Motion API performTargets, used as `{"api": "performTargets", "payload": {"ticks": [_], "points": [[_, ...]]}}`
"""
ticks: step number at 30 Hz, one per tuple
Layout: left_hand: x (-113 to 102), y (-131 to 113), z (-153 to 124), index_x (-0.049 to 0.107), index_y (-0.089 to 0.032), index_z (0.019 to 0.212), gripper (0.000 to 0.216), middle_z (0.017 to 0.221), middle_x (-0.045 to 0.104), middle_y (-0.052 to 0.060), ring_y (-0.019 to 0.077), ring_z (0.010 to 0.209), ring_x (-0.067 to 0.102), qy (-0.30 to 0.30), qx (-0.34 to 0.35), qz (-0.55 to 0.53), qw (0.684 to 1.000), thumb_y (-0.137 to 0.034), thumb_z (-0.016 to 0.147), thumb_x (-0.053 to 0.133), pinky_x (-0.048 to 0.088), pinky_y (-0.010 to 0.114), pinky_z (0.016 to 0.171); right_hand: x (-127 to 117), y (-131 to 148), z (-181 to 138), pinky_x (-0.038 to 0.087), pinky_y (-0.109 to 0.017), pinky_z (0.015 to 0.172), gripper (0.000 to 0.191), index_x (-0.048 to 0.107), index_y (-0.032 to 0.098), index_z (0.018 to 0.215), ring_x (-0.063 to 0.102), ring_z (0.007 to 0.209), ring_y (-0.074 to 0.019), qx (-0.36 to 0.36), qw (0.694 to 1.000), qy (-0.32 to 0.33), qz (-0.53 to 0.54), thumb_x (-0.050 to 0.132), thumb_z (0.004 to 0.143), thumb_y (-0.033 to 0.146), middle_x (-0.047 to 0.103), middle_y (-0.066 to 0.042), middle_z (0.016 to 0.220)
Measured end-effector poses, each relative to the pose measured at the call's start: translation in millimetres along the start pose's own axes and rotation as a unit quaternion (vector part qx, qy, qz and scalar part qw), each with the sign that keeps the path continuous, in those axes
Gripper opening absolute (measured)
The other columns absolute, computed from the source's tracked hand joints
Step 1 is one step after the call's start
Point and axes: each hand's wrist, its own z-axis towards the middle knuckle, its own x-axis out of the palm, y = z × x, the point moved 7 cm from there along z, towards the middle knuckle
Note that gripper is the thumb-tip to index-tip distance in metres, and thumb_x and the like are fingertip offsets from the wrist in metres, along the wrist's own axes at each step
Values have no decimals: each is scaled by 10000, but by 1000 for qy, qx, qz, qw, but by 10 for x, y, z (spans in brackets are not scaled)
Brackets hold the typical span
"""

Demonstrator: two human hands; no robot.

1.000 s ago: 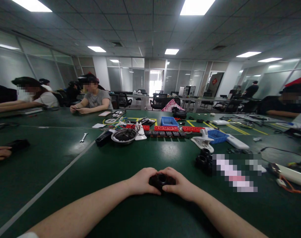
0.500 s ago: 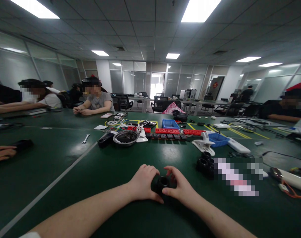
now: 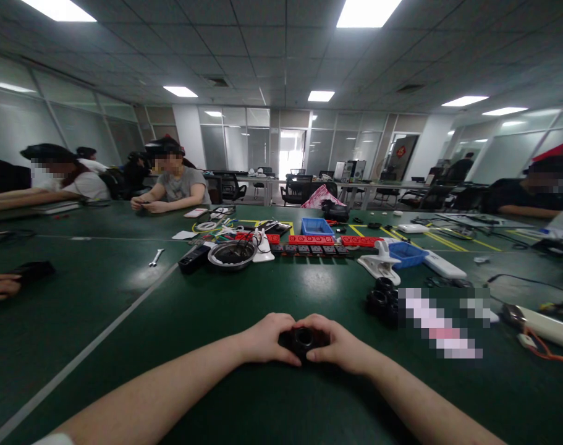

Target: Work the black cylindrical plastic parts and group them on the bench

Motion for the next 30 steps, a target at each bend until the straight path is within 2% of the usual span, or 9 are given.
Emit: {"api": "performTargets", "payload": {"ticks": [2,5,8,11,14,17,21,27,30], "points": [[-2,7,-1,576,-203,964,412,926,569,3,177,829,547,8,6,-11,1000,-437,649,700,418,248,733,-7,-19,-14,416,-354,782,470,546,211,1102,521,901,-213,9,1000,21,14,664,649,256,508,-37,1030],[-31,-7,-24,560,-199,994,487,964,554,25,206,855,530,-6,-3,5,1000,-476,619,701,413,293,766,11,43,-59,404,-372,827,549,494,208,1153,499,963,-229,4,1000,2,-27,682,639,253,479,-56,1095],[-91,-15,-55,506,-195,1073,667,982,539,45,240,884,510,-47,-37,33,998,-535,540,716,392,344,799,50,116,-102,351,-402,911,753,405,195,1216,435,1069,-260,-14,996,-55,-74,753,553,277,447,-81,1155],[-100,-36,-72,501,-193,1043,703,958,540,42,242,876,508,-75,-72,48,993,-558,486,726,386,340,787,40,37,-117,397,-386,844,824,371,171,1210,482,976,-248,26,984,-139,-107,776,504,299,461,-85,1096],[-69,-67,-82,521,-187,949,667,919,542,37,238,846,509,-92,-111,69,987,-594,457,715,387,334,753,14,-67,-120,427,-323,711,713,411,163,1116,511,809,-196,69,966,-209,-136,766,506,264,494,-46,955],[-26,-91,-85,529,-179,836,532,843,549,30,225,793,513,-94,-138,99,981,-585,526,677,384,329,716,24,-73,-109,398,-277,626,442,481,179,907,494,722,-169,78,957,-227,-165,729,544,224,508,1,799],[-4,-67,-66,532,-175,778,409,786,557,15,205,753,522,-74,-126,109,983,-514,593,666,383,304,690,33,34,-84,398,-290,665,291,531,183,837,497,766,-181,34,966,-190,-169,685,591,193,528,-10,812],[-20,-4,-22,573,-191,874,449,861,566,-6,182,803,536,-16,-49,21,998,-495,578,721,392,256,707,20,-7,-19,407,-328,759,419,549,190,1075,515,868,-196,7,999,-29,-20,640,672,262,531,-36,974],[-71,8,-37,571,-207,933,503,930,553,10,206,864,520,-21,-58,44,997,-529,572,707,385,286,760,16,-17,-25,400,-338,779,468,526,189,1119,504,907,-205,7,1000,-3,-8,639,678,296,504,-45,1027]]}}
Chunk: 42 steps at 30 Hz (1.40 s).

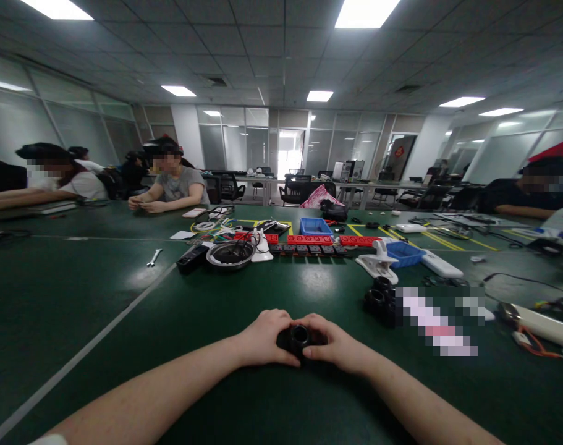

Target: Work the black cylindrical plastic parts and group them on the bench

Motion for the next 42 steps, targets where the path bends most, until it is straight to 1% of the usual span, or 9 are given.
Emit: {"api": "performTargets", "payload": {"ticks": [5,11,16,24,27,30,35,39,42], "points": [[-93,-5,-59,548,-207,935,618,891,551,23,238,839,519,-32,-66,60,996,-608,489,698,386,324,733,-19,10,-48,420,-318,704,676,390,179,1200,501,817,-176,18,997,-77,-11,690,606,297,467,-57,1035],[1,-105,-73,552,-179,791,544,792,569,38,243,760,536,-30,-111,106,988,-655,538,622,396,340,684,-16,-15,-76,403,-298,665,424,496,181,887,490,751,-174,56,967,-207,-135,738,542,221,510,-6,814],[44,-114,-39,569,-180,780,375,769,577,20,215,746,544,-24,-74,68,995,-519,633,631,396,310,688,6,16,-55,404,-315,713,286,560,177,858,508,797,-188,39,974,-181,-131,689,604,202,542,-17,829],[22,-16,16,619,-219,875,365,977,517,13,209,912,494,47,7,-55,997,-456,613,708,394,286,782,8,-42,20,409,-325,748,455,534,176,1116,525,854,-186,30,997,43,56,630,698,327,557,-35,962],[-23,1,-4,577,-229,974,506,986,508,23,227,914,486,34,-14,-30,999,-497,569,717,388,312,789,-8,-25,-11,407,-323,752,569,471,189,1175,509,897,-195,20,1000,7,23,662,663,347,520,-50,1044],[-71,12,-39,526,-230,1025,633,959,516,29,245,905,491,1,-55,2,998,-557,516,711,380,328,784,-18,10,-59,410,-319,723,722,405,190,1199,498,873,-196,25,995,-83,-46,730,574,346,481,-61,1063],[-11,0,-72,527,-194,824,557,842,539,24,236,809,520,-22,-120,63,991,-614,490,675,380,310,705,19,42,-114,403,-297,657,537,476,183,950,492,778,-186,59,964,-218,-139,765,507,278,510,-21,870],[38,-48,-52,535,-188,729,442,762,545,8,209,738,527,-34,-94,83,992,-592,579,631,373,295,664,35,49,-105,397,-290,644,305,511,190,800,495,733,-174,58,957,-234,-160,708,567,205,530,-6,795],[40,-46,-24,553,-187,728,404,732,544,-13,183,706,529,-20,-47,47,998,-555,596,656,375,275,658,9,58,-60,404,-298,673,292,553,180,842,510,774,-181,22,974,-187,-128,687,583,194,550,-17,830]]}}
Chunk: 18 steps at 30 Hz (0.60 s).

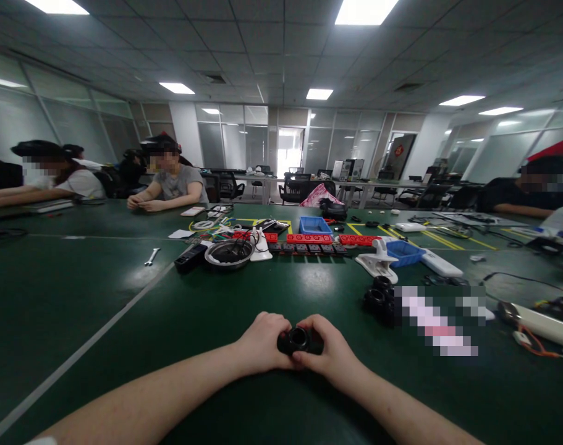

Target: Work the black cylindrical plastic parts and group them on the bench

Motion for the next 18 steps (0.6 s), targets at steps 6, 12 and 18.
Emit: {"api": "performTargets", "payload": {"ticks": [6,12,18], "points": [[-40,-1,28,593,-222,922,431,905,541,-2,184,841,518,55,112,-64,990,-506,614,694,375,258,745,124,-99,40,424,-325,722,453,527,158,1070,549,836,-190,29,955,202,217,653,659,299,587,-42,930],[-114,-20,-2,542,-197,932,617,896,537,19,208,813,500,27,99,-6,995,-622,509,685,372,298,738,61,0,-32,404,-355,818,699,411,179,1193,495,976,-229,-23,984,125,125,727,589,333,493,-78,1098],[-38,-108,-44,529,-177,803,606,800,541,18,204,741,502,-24,74,67,995,-701,508,603,365,339,735,-25,-12,-90,402,-301,686,496,474,191,929,504,777,-184,17,997,-51,-58,757,527,260,519,-9,848]]}}
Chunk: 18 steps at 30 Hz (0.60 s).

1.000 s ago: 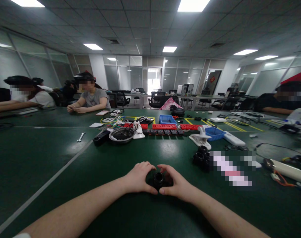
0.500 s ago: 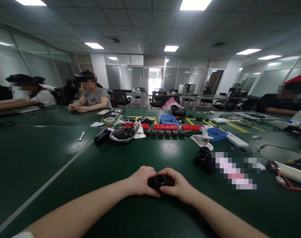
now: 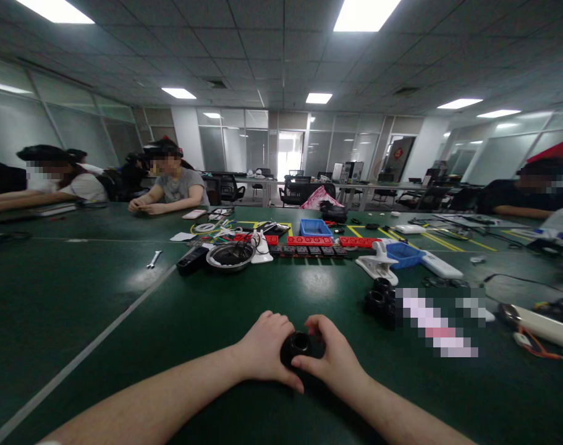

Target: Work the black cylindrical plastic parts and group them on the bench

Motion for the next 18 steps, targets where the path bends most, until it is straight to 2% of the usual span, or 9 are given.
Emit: {"api": "performTargets", "payload": {"ticks": [3,7,10,14,16,18], "points": [[45,-5,1,538,-174,762,593,757,545,12,202,714,506,-22,-23,16,999,-709,511,596,366,347,728,33,22,-13,383,-275,630,370,482,193,830,489,717,-164,0,1000,-6,-28,726,554,230,513,10,785],[74,42,26,545,-170,711,479,718,547,0,186,691,513,-28,-35,-4,999,-616,561,640,375,313,680,38,29,24,387,-268,640,311,513,185,832,493,738,-160,-20,1000,17,7,689,575,180,524,0,817],[87,69,50,576,-176,788,436,782,558,-3,178,740,523,-5,1,-64,998,-549,587,676,383,287,695,67,-23,95,401,-275,648,350,548,173,905,505,754,-164,-31,992,93,77,684,583,185,540,-12,844],[67,104,53,615,-223,869,379,949,549,3,195,882,503,28,37,-115,992,-530,650,653,367,298,789,119,-71,126,419,-281,651,418,537,174,1045,530,763,-160,-20,958,214,190,647,646,232,555,-23,896],[24,124,42,611,-227,903,418,985,536,14,211,911,485,28,30,-105,994,-544,635,657,358,318,809,107,-36,104,423,-290,685,457,510,177,1090,530,816,-171,-25,950,232,206,642,655,230,545,-34,957],[-25,128,30,580,-225,969,501,983,532,22,219,902,479,24,20,-91,995,-561,608,664,358,333,804,86,16,70,420,-300,724,541,461,180,1139,519,873,-184,-30,953,223,202,663,641,228,520,-50,1029]]}}
